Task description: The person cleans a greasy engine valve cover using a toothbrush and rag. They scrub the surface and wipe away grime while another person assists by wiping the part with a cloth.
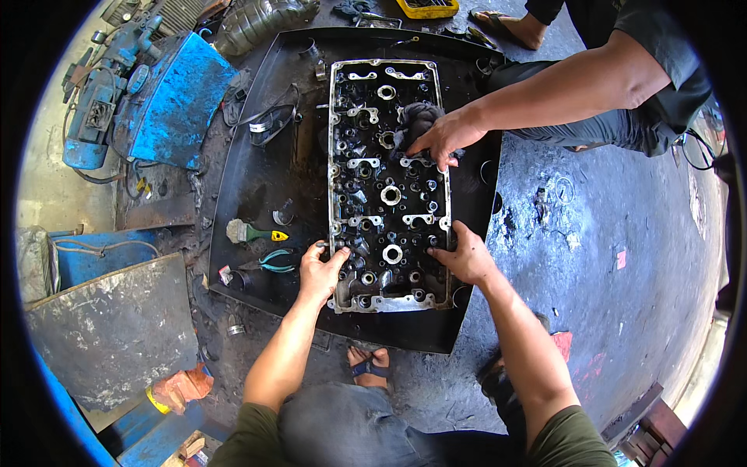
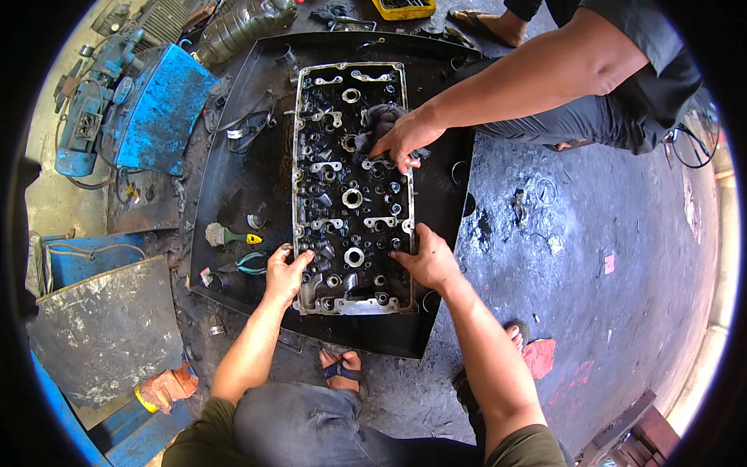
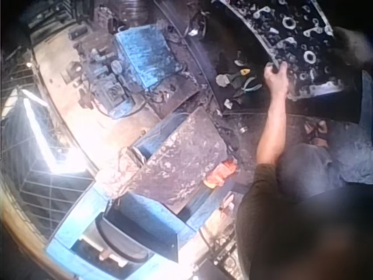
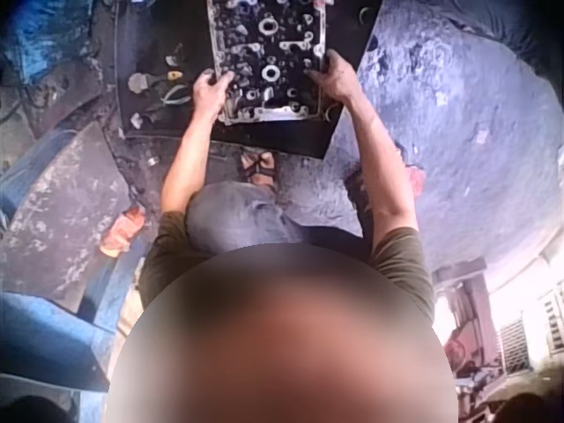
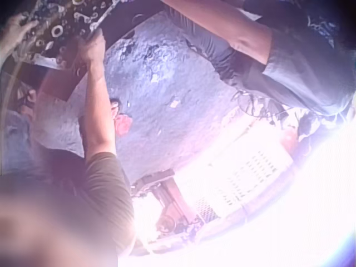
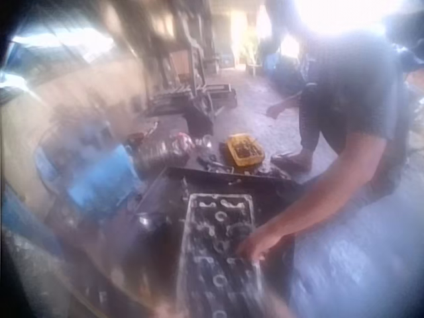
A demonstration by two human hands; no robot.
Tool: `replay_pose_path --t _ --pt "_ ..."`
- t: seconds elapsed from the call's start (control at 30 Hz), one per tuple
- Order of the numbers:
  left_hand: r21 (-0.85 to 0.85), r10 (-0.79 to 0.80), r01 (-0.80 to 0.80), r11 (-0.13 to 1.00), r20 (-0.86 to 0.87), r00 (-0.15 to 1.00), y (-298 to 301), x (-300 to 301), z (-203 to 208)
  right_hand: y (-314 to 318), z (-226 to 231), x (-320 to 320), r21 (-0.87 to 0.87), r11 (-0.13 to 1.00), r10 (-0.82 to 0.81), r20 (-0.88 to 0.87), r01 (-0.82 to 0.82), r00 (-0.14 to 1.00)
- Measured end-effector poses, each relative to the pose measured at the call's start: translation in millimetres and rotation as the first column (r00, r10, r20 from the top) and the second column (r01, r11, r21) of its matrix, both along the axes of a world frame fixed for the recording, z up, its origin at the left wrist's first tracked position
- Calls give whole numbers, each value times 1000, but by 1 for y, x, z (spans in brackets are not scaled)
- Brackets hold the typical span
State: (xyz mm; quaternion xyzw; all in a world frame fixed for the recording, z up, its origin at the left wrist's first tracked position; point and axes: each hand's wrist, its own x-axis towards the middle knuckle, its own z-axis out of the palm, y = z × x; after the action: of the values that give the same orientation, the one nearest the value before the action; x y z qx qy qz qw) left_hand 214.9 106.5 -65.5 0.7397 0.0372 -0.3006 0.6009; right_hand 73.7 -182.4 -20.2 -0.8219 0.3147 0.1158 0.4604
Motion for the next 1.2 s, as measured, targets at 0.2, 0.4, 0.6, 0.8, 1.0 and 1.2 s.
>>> replay_pose_path --t 0.2,0.4,0.6,0.8,1.0,1.2 --pt "23 -156 156 988 1 988 15 8 5 -71 16 15 -103 983 153 -18 -154 988" --pt "55 61 -64 996 43 997 23 10 10 -99 19 24 -135 988 -62 117 78 991" --pt "299 -173 -28 954 624 762 9 21 41 -70 50 43 -178 984 11 40 -4 999" --pt "-38 -178 270 962 662 728 -75 69 89 -60 67 52 202 979 -42 127 15 991" --pt "-230 -376 505 832 437 817 -194 107 143 -94 67 25 -204 932 291 -81 -301 953" --pt "-310 -331 476 823 420 845 -241 76 147 -110 76 -64 -144 850 433 -357 -507 828"
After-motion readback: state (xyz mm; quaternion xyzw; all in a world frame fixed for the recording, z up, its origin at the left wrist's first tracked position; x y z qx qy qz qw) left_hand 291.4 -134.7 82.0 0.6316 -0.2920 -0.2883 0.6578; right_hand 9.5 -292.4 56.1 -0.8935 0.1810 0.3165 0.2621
